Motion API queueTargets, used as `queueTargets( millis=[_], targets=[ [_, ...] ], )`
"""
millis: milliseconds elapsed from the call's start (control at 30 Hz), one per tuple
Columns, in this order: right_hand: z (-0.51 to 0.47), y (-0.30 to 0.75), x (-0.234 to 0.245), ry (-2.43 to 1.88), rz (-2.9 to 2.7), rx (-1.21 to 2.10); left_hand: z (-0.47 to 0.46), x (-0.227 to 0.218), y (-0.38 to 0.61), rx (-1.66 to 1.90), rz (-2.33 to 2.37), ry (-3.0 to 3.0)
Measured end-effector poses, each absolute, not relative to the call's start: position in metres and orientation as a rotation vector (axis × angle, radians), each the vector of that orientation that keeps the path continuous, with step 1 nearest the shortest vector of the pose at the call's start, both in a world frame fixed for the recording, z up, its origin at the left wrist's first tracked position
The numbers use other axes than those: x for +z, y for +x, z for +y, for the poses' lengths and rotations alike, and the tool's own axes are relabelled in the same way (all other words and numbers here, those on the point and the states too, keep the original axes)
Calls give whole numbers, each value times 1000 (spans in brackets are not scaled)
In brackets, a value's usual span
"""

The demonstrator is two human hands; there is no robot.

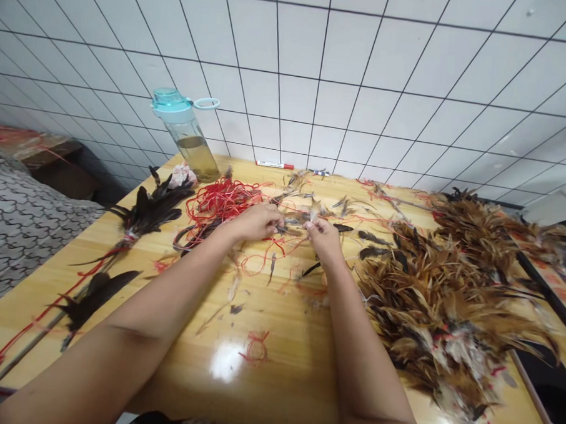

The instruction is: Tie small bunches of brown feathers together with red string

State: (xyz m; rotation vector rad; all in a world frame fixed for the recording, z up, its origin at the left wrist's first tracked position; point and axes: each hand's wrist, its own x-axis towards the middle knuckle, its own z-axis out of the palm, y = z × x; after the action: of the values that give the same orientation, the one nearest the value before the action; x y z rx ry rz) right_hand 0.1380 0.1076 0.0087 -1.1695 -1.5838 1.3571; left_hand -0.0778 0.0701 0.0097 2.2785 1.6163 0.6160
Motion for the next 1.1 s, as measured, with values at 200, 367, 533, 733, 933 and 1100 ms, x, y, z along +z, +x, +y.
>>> queueTargets(
  millis=[200, 367, 533, 733, 933, 1100],
  targets=[
    [109, 137, 6, -1153, -1570, 1375, 69, 14, -74, 688, 1652, 2216],
    [110, 138, 3, -1167, -1612, 1325, 71, 18, -71, 1037, 1534, 1814],
    [109, 135, 0, -1147, -1638, 1321, 72, 16, -63, 1190, 1409, 1441],
    [107, 129, -4, -1150, -1712, 1264, 69, 17, -51, 1295, 1278, 1240],
    [103, 127, -4, -1174, -1751, 1232, 71, 10, -49, 1319, 1170, 1109],
    [102, 126, -4, -1158, -1737, 1260, 73, 7, -50, 1366, 1144, 1105]
  ],
)
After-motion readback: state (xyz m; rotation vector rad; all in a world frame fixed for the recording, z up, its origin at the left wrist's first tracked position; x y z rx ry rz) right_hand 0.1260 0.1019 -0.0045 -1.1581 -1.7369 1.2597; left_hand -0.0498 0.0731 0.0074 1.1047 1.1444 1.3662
